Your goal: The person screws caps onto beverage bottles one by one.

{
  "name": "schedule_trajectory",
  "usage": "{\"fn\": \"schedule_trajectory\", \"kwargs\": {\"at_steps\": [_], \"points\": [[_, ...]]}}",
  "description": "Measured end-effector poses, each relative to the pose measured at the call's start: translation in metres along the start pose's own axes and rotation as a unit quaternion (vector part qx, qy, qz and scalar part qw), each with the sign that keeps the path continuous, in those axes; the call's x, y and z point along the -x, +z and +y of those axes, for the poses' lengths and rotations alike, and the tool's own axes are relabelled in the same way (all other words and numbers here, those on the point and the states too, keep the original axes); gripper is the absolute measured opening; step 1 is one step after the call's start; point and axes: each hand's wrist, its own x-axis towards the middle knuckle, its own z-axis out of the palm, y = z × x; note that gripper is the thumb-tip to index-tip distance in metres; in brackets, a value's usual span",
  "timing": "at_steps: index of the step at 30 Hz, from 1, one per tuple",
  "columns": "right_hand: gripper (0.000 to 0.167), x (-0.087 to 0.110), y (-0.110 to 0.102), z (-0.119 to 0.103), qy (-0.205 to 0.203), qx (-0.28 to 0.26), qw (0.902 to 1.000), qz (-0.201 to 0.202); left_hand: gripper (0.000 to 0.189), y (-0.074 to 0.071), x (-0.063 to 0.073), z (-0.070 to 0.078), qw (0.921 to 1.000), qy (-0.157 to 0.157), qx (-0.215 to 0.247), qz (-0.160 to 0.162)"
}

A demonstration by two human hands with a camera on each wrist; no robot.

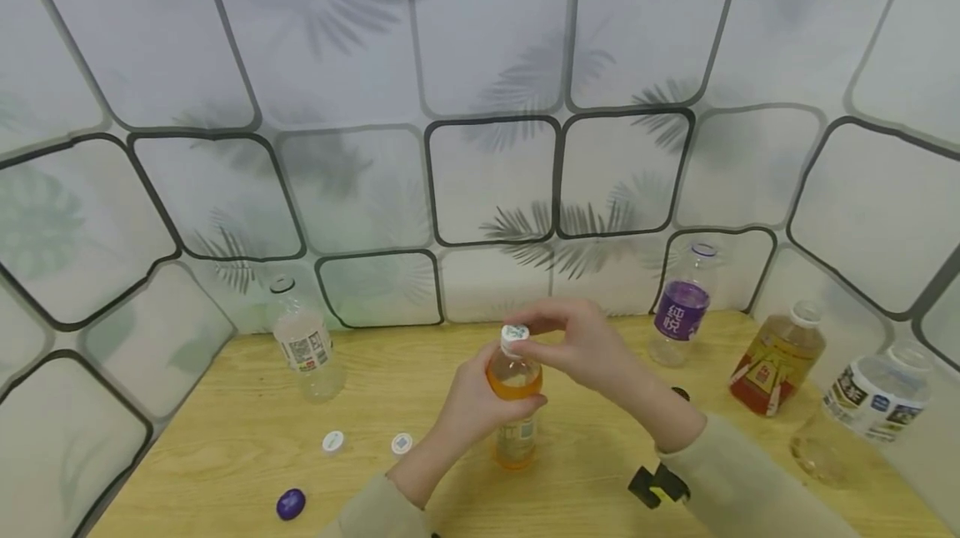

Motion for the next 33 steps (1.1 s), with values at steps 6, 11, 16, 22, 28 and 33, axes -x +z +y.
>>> {"fn": "schedule_trajectory", "kwargs": {"at_steps": [6, 11, 16, 22, 28, 33], "points": [[0.020, 0.006, 0.016, -0.009, 0.025, 0.074, 0.9906, 0.112, 0.061, 0.000, 0.001, 0.001, 1.0000, -0.008, 0.004, 0.002], [0.025, 0.008, 0.024, -0.009, 0.026, 0.085, 0.9854, 0.145, 0.057, -0.001, 0.002, 0.001, 0.9999, -0.009, 0.003, 0.004], [0.034, 0.011, 0.019, -0.003, 0.032, 0.057, 0.9912, 0.115, 0.057, 0.000, 0.001, 0.001, 1.0000, -0.007, 0.000, 0.004], [0.032, 0.008, 0.003, 0.005, -0.043, -0.009, 0.9981, 0.043, 0.061, 0.001, 0.000, 0.002, 1.0000, 0.005, 0.001, 0.001], [0.027, 0.003, -0.005, 0.007, -0.083, -0.015, 0.9958, -0.034, 0.066, 0.001, 0.001, 0.001, 0.9999, 0.003, 0.013, -0.006], [0.026, 0.000, -0.007, 0.004, -0.102, 0.028, 0.9937, -0.038, 0.066, 0.001, 0.000, 0.001, 0.9999, 0.005, 0.013, -0.009]]}}
